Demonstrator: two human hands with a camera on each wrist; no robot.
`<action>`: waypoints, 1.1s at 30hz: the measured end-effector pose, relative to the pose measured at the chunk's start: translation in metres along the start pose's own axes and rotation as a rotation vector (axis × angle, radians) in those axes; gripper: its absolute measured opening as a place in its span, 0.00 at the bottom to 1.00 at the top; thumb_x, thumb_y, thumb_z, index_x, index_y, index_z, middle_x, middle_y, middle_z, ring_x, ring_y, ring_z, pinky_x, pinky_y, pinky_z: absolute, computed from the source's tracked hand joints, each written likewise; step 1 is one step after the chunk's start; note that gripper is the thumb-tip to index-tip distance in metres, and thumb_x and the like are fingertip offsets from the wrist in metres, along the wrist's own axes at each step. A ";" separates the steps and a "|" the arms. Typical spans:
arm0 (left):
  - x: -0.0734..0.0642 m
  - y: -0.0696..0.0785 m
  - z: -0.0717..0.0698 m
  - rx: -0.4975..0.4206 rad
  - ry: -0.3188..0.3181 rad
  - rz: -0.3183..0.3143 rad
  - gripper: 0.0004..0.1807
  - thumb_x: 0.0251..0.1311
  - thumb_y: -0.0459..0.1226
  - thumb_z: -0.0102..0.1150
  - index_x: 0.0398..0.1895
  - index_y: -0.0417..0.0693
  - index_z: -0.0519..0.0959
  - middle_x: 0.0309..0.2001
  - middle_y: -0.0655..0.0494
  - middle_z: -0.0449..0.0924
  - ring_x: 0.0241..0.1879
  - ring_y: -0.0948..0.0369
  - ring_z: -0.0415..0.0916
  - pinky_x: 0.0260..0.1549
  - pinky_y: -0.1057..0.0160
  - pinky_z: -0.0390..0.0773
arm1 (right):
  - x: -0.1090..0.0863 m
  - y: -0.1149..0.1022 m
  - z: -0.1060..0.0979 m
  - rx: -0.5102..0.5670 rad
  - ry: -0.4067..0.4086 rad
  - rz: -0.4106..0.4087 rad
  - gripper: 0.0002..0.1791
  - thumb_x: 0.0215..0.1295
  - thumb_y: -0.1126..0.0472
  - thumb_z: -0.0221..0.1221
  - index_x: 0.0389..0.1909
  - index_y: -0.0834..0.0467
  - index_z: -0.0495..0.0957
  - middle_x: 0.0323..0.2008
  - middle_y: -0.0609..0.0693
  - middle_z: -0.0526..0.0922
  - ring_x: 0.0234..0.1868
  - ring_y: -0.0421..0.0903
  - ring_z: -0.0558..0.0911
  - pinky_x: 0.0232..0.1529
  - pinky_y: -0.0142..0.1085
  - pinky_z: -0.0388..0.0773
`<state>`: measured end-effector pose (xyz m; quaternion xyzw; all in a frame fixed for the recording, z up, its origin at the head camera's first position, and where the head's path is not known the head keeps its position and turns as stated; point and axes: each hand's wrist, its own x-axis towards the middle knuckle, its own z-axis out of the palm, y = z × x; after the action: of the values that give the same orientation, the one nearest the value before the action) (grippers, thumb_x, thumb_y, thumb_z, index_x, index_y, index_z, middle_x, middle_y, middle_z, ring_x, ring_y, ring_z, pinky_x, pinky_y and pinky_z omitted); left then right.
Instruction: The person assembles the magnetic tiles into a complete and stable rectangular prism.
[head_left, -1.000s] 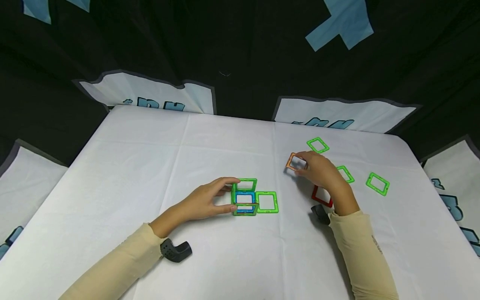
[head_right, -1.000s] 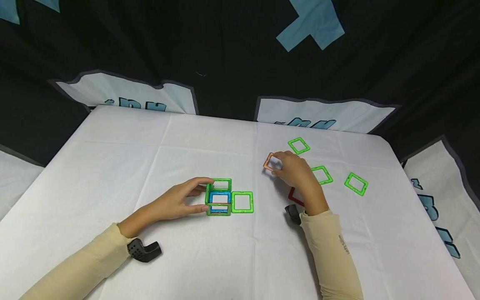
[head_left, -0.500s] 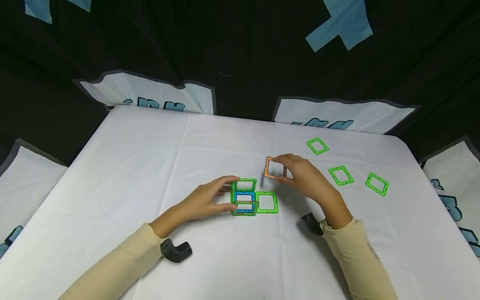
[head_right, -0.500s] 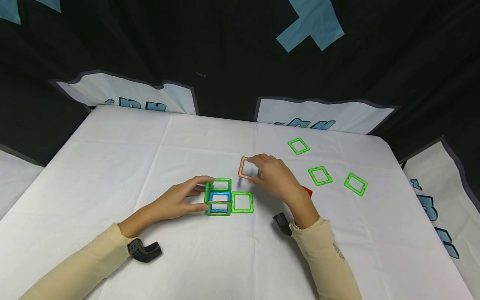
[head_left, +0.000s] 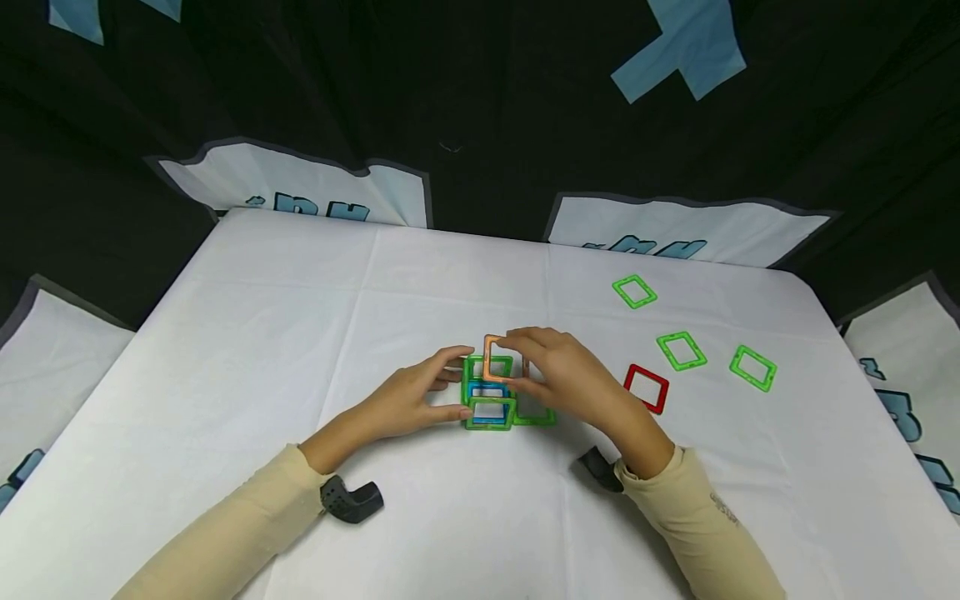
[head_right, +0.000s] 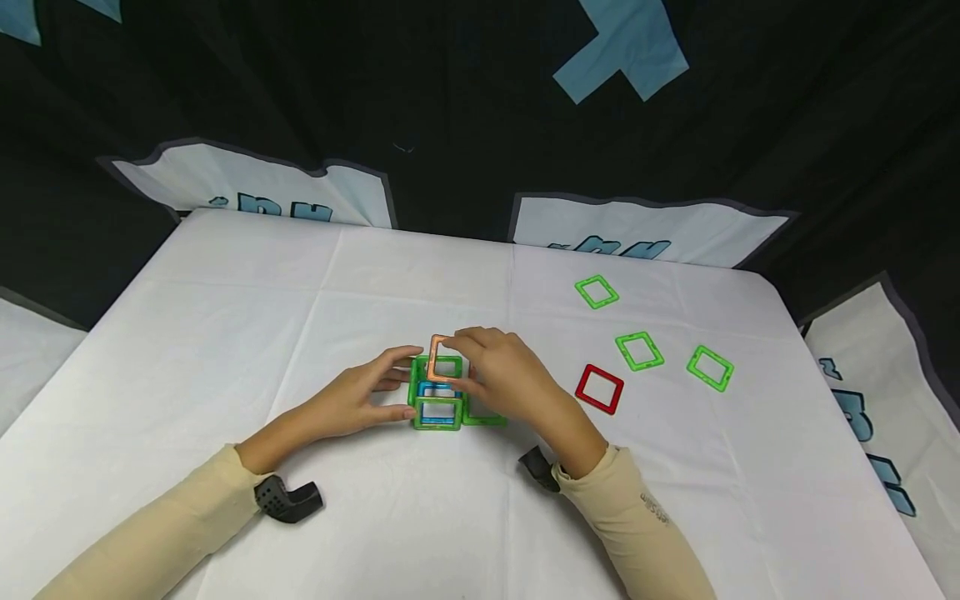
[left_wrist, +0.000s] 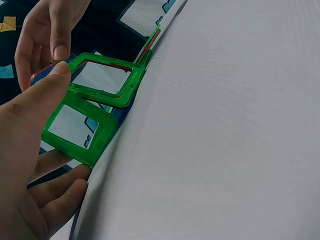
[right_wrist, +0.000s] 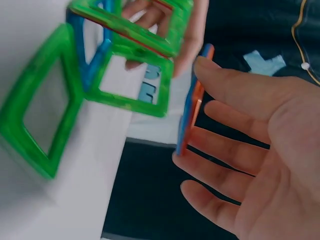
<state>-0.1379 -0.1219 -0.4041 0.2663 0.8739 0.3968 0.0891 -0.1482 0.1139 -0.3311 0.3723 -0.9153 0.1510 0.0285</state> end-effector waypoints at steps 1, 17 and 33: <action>0.000 0.000 0.000 0.001 0.001 0.002 0.42 0.49 0.53 0.63 0.66 0.59 0.55 0.55 0.53 0.74 0.52 0.60 0.75 0.51 0.60 0.77 | 0.001 -0.001 0.002 -0.009 0.005 -0.004 0.28 0.52 0.54 0.66 0.55 0.56 0.73 0.53 0.54 0.76 0.55 0.51 0.75 0.55 0.47 0.74; -0.001 -0.001 -0.001 -0.010 -0.007 0.009 0.42 0.49 0.55 0.62 0.66 0.60 0.54 0.56 0.53 0.73 0.53 0.60 0.74 0.51 0.62 0.77 | 0.004 -0.012 0.011 -0.059 -0.011 -0.075 0.26 0.52 0.54 0.66 0.53 0.56 0.75 0.51 0.54 0.78 0.53 0.50 0.77 0.52 0.45 0.76; -0.002 0.002 -0.002 -0.016 -0.012 0.006 0.43 0.48 0.54 0.62 0.66 0.58 0.55 0.56 0.53 0.74 0.54 0.58 0.74 0.52 0.61 0.76 | 0.001 -0.013 0.011 -0.046 -0.018 -0.129 0.26 0.50 0.55 0.67 0.51 0.57 0.76 0.49 0.54 0.79 0.51 0.50 0.77 0.52 0.45 0.75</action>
<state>-0.1366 -0.1231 -0.4009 0.2706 0.8693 0.4024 0.0954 -0.1396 0.1014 -0.3379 0.4310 -0.8929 0.1246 0.0384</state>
